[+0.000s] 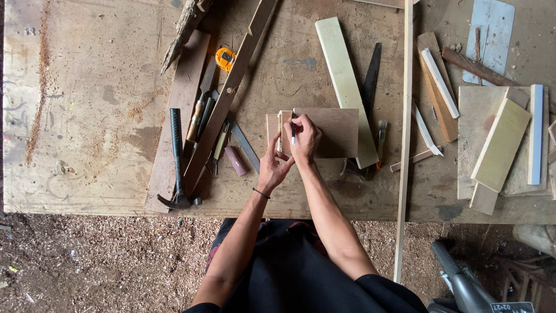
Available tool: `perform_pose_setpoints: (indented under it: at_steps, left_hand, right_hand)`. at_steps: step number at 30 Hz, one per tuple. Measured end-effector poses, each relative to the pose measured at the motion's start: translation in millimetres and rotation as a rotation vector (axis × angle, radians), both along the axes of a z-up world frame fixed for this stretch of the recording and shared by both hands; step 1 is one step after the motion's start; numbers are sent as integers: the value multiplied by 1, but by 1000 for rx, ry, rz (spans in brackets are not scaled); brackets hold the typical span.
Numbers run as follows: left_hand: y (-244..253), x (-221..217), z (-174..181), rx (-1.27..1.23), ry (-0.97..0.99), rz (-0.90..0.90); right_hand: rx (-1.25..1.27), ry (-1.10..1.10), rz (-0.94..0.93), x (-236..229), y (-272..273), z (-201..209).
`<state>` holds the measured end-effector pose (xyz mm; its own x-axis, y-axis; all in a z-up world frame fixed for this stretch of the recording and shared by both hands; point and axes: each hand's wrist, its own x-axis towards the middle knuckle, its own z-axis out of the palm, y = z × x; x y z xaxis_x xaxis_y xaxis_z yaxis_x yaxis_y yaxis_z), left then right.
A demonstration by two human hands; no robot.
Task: The person arranges several small rectangular wood pieces on a workbench, then uses a white marker to draw lines on the edges of the pieces. The person handles the wood pieces one at a time, aligning them before marking.
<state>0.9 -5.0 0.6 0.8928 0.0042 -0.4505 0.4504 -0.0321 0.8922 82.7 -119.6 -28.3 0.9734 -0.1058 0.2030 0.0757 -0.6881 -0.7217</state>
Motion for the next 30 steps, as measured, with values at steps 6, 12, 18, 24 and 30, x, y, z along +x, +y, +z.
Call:
perform_pose_setpoints:
  at_steps: [6,12,18,24,30]
  left_hand:
    - [2,0,3,-20,-35,7]
    - [2,-2,3,-58,-49,17]
    - [1,-2,0,-44,-26,7]
    - [0,-1,-3,-19,-34,-4]
    - [0,-1,0,-39,13,0]
  right_hand:
    - [-23,15,-35,-4,2,13]
    - [27,-12,11,-6,4,29]
    - [-5,-10,48,-4,4,26]
    - [-27,72,7,0,2,11]
    - [-9,50,18,0,0,5]
